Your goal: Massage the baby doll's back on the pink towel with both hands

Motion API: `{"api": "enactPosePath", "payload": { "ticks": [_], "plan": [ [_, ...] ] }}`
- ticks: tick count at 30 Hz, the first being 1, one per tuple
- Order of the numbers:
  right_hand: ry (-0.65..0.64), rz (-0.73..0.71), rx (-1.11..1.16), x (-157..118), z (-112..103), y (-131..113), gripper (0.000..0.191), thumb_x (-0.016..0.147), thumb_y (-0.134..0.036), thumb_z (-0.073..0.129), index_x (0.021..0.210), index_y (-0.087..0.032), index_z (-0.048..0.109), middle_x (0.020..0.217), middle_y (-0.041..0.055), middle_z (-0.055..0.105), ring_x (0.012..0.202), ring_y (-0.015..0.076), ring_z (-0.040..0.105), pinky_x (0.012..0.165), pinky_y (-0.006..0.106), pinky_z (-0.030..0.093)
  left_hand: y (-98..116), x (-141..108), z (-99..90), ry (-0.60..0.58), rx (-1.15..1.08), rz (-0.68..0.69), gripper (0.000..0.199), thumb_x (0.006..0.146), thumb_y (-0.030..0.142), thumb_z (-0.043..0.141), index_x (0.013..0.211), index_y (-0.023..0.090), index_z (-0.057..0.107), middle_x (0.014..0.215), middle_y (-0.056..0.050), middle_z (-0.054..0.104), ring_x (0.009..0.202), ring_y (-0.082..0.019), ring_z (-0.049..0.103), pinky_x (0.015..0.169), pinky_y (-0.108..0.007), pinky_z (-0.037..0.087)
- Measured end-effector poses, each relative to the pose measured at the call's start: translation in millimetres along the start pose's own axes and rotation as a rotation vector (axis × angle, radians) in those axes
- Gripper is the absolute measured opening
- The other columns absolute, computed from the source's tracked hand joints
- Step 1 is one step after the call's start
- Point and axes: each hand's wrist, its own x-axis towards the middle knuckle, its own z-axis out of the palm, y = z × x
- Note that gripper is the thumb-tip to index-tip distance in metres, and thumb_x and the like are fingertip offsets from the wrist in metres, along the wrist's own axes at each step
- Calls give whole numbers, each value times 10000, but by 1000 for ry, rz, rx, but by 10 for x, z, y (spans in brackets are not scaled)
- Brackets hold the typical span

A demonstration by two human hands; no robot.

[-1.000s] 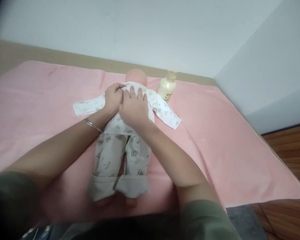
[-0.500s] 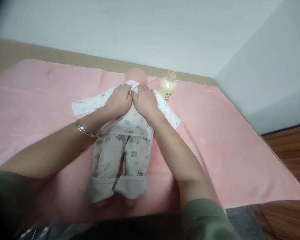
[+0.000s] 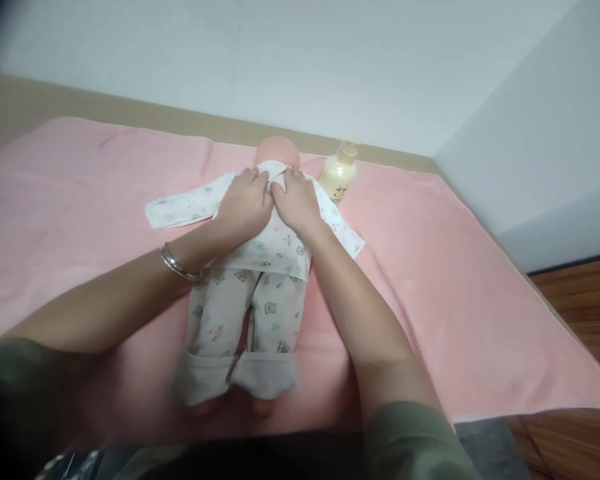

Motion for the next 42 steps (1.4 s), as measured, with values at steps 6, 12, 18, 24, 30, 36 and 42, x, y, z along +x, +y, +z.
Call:
{"api": "enactPosePath", "payload": {
  "ticks": [6, 12, 18, 24, 30, 36, 42],
  "plan": [
    [40, -8, -70, -77, 17, -71, 572, 1063, -299, 265, 1475, -25, 552, 1560, 242, 582, 1492, 353, 529, 1284, 572, 374, 83, -8, -134, -107, 25, -7, 489, 975, 161, 396, 1408, 63, 601, 1603, -237, 520, 1570, -382, 418, 1352, -571, 267],
    [16, -66, -281, -419, 41, -481, 583, 1023, -163, 369, 1544, 85, 451, 1632, 314, 466, 1575, 423, 418, 1329, 564, 311, -102, 232, -284, -189, -13, -93, 492, 1021, 223, 309, 1305, 89, 687, 1447, -183, 676, 1389, -316, 607, 1281, -492, 422],
    [-32, -62, -133, -244, 44, -305, 600, 1053, -220, 322, 1600, 4, 424, 1728, 226, 366, 1650, 363, 308, 1373, 561, 252, -140, 212, -205, -132, -43, -103, 540, 998, 243, 318, 1399, 106, 653, 1529, -152, 630, 1440, -287, 569, 1305, -462, 388],
    [18, -26, 16, 41, 91, 75, 630, 1068, -459, 354, 1541, -65, 490, 1713, 203, 403, 1639, 348, 325, 1370, 598, 209, -70, 182, -226, -133, -22, -141, 540, 999, 238, 336, 1427, 88, 628, 1556, -157, 604, 1480, -289, 533, 1316, -457, 371],
    [-26, -50, 34, 7, 31, 81, 677, 1069, -485, 359, 1571, -42, 459, 1719, 218, 386, 1654, 337, 305, 1382, 553, 201, 19, 118, -290, -149, 77, -109, 442, 1007, 204, 330, 1245, 90, 685, 1391, -201, 688, 1338, -315, 618, 1216, -465, 456],
    [-82, -70, 36, 16, -64, 112, 684, 1074, -481, 362, 1615, -64, 404, 1750, 188, 340, 1676, 331, 248, 1388, 554, 193, 159, 27, -303, -151, 253, -11, 366, 984, 139, 341, 1091, 89, 687, 1232, -211, 708, 1211, -320, 645, 1117, -443, 491],
    [-39, -49, -198, -353, -86, -386, 580, 1079, -317, 345, 1497, 53, 500, 1551, 308, 552, 1515, 425, 490, 1280, 594, 389, -102, 227, -361, -183, 70, -113, 367, 1019, 258, 323, 809, 177, 613, 1039, -157, 747, 966, -257, 660, 951, -404, 540]
  ]
}}
